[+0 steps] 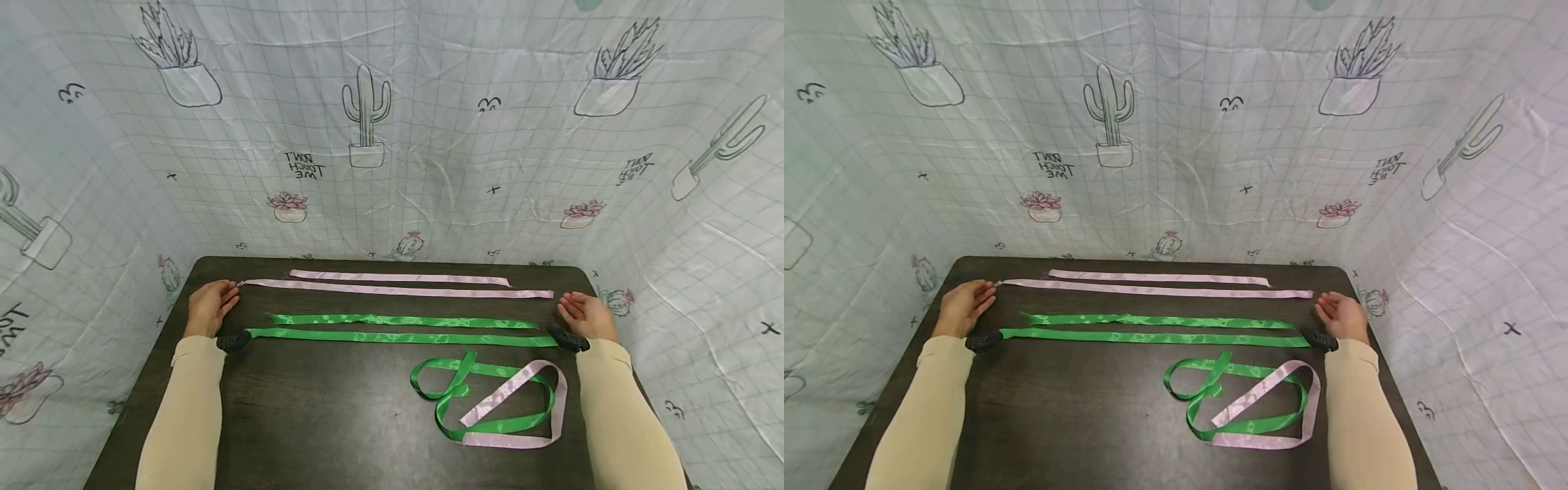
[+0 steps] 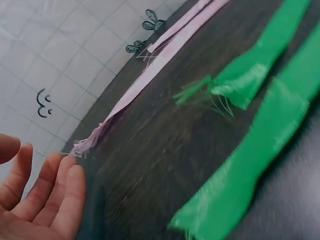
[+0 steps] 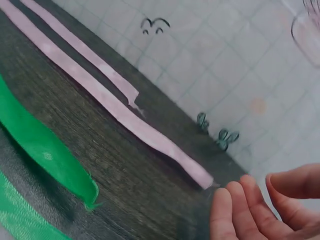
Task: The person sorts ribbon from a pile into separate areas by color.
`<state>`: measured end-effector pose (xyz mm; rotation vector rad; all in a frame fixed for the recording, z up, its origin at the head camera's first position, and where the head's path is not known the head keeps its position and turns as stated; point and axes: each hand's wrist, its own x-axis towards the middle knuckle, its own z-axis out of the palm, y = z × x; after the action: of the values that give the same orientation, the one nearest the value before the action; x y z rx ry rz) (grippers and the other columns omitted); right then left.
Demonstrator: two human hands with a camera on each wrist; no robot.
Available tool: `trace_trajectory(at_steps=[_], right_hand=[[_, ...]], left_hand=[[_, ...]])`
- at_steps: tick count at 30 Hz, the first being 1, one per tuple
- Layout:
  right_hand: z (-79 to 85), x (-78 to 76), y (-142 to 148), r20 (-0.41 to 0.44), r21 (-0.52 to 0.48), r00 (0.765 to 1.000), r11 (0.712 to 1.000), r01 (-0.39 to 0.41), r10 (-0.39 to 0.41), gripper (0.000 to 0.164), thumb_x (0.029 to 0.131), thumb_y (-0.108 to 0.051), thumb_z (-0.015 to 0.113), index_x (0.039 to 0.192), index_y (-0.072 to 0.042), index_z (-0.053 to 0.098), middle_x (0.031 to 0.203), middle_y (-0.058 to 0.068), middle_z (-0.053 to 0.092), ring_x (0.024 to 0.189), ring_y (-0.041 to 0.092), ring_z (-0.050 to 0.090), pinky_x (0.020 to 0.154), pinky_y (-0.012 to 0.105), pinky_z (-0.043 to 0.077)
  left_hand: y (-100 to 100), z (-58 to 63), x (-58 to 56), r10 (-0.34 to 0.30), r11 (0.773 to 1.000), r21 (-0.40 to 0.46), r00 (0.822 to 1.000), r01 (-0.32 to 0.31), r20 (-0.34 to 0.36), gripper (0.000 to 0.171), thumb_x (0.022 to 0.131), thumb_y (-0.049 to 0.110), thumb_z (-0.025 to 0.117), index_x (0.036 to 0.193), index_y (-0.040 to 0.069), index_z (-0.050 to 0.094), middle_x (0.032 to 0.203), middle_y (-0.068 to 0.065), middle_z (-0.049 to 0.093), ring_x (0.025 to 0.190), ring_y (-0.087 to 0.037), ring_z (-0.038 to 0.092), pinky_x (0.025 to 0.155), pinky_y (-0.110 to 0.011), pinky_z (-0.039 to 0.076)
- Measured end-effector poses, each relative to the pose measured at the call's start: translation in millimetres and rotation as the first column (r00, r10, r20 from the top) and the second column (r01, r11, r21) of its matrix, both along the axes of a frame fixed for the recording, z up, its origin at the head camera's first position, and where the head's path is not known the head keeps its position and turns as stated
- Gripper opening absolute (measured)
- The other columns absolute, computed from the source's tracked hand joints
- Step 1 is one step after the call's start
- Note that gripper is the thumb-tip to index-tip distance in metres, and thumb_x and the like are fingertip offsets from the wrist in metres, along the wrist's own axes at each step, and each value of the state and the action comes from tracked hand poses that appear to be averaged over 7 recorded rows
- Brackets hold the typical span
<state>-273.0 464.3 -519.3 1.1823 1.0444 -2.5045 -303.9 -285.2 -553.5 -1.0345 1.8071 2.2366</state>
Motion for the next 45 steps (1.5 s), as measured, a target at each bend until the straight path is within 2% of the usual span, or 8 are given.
trace_trajectory(at_steps=[4, 7, 16, 21, 26, 31, 39, 45], right_hand=[[6.3, 5.5, -9, -0.133, 0.105, 0.986, 0.991, -0.085, 0.099, 0.036, 0.111, -0.004, 0.044, 0.086, -0.009, 0.070, 0.082, 0.004, 0.075, 0.077, 0.015, 0.074, 0.077, 0.029, 0.062], [10.0, 11.4, -17, -0.201, 0.200, 0.967, 0.973, -0.116, 0.157, 0.036, 0.110, -0.002, 0.047, 0.086, -0.009, 0.073, 0.084, 0.004, 0.077, 0.079, 0.014, 0.076, 0.076, 0.029, 0.063], [18.5, 33.0, -40, -0.252, 0.442, 0.922, 0.882, -0.160, 0.293, 0.024, 0.108, -0.003, 0.053, 0.097, -0.010, 0.073, 0.092, -0.004, 0.079, 0.087, 0.010, 0.076, 0.074, 0.026, 0.062], [18.4, 44.2, -50, -0.278, 0.539, 0.882, 0.822, -0.186, 0.382, 0.016, 0.108, -0.005, 0.055, 0.108, -0.009, 0.070, 0.097, -0.009, 0.077, 0.091, 0.005, 0.074, 0.079, 0.024, 0.061], [19.8, 56.5, -65, -0.248, 0.638, 0.864, 0.745, -0.194, 0.437, 0.011, 0.107, -0.009, 0.061, 0.116, -0.008, 0.066, 0.101, -0.013, 0.075, 0.094, 0.001, 0.073, 0.083, 0.021, 0.059], [22.7, 71.6, -86, -0.225, 0.682, 0.861, 0.705, -0.196, 0.457, 0.013, 0.106, -0.011, 0.063, 0.117, -0.006, 0.065, 0.101, -0.014, 0.075, 0.095, 0.002, 0.072, 0.083, 0.021, 0.059], [20.1, 95.0, -113, -0.153, 0.747, 0.853, 0.623, -0.231, 0.499, 0.020, 0.106, -0.013, 0.062, 0.122, 0.000, 0.062, 0.101, -0.015, 0.075, 0.095, 0.001, 0.072, 0.083, 0.023, 0.060], [19.5, 108.3, -122, -0.079, 0.794, 0.852, 0.549, -0.261, 0.518, 0.024, 0.108, -0.015, 0.061, 0.125, 0.001, 0.059, 0.102, -0.017, 0.073, 0.098, 0.000, 0.069, 0.084, 0.022, 0.058]], left_hand=[[3, 3.8, 10.4, -0.100, 0.990, -0.100, 0.995, 0.098, -0.021, 0.034, 0.111, 0.023, 0.050, 0.140, 0.006, 0.054, 0.105, 0.011, 0.065, 0.096, 0.000, 0.066, 0.085, -0.016, 0.059], [8, 6.6, 19.8, -0.181, 0.965, -0.200, 0.983, 0.171, -0.035, 0.033, 0.112, 0.024, 0.048, 0.137, 0.004, 0.056, 0.110, 0.010, 0.064, 0.098, 0.002, 0.065, 0.085, -0.016, 0.058], [32, 19.1, 48.6, -0.386, 0.849, -0.421, 0.919, 0.319, -0.082, 0.042, 0.114, 0.029, 0.046, 0.140, -0.003, 0.054, 0.143, -0.020, 0.061, 0.102, 0.005, 0.064, 0.090, -0.019, 0.058], [47, 28.1, 64.2, -0.467, 0.801, -0.468, 0.879, 0.373, -0.100, 0.042, 0.113, 0.032, 0.048, 0.137, -0.002, 0.057, 0.144, -0.024, 0.060, 0.104, 0.003, 0.065, 0.092, -0.023, 0.059], [67, 34.9, 77.5, -0.507, 0.784, -0.471, 0.855, 0.403, -0.112, 0.038, 0.113, 0.032, 0.050, 0.132, 0.000, 0.059, 0.143, -0.025, 0.061, 0.117, -0.016, 0.068, 0.096, -0.029, 0.059], [88, 34.9, 92.1, -0.534, 0.782, -0.457, 0.834, 0.424, -0.139, 0.033, 0.113, 0.027, 0.050, 0.129, 0.000, 0.061, 0.140, -0.024, 0.063, 0.123, -0.030, 0.065, 0.096, -0.032, 0.059], [116, 30.5, 120.1, -0.556, 0.781, -0.430, 0.818, 0.454, -0.146, 0.027, 0.111, 0.022, 0.056, 0.126, 0.002, 0.065, 0.132, -0.018, 0.069, 0.119, -0.027, 0.068, 0.095, -0.034, 0.059], [126, 31.2, 134.8, -0.567, 0.778, -0.427, 0.808, 0.460, -0.163, 0.022, 0.109, 0.018, 0.058, 0.122, 0.002, 0.067, 0.129, -0.021, 0.069, 0.117, -0.027, 0.068, 0.091, -0.024, 0.057]])
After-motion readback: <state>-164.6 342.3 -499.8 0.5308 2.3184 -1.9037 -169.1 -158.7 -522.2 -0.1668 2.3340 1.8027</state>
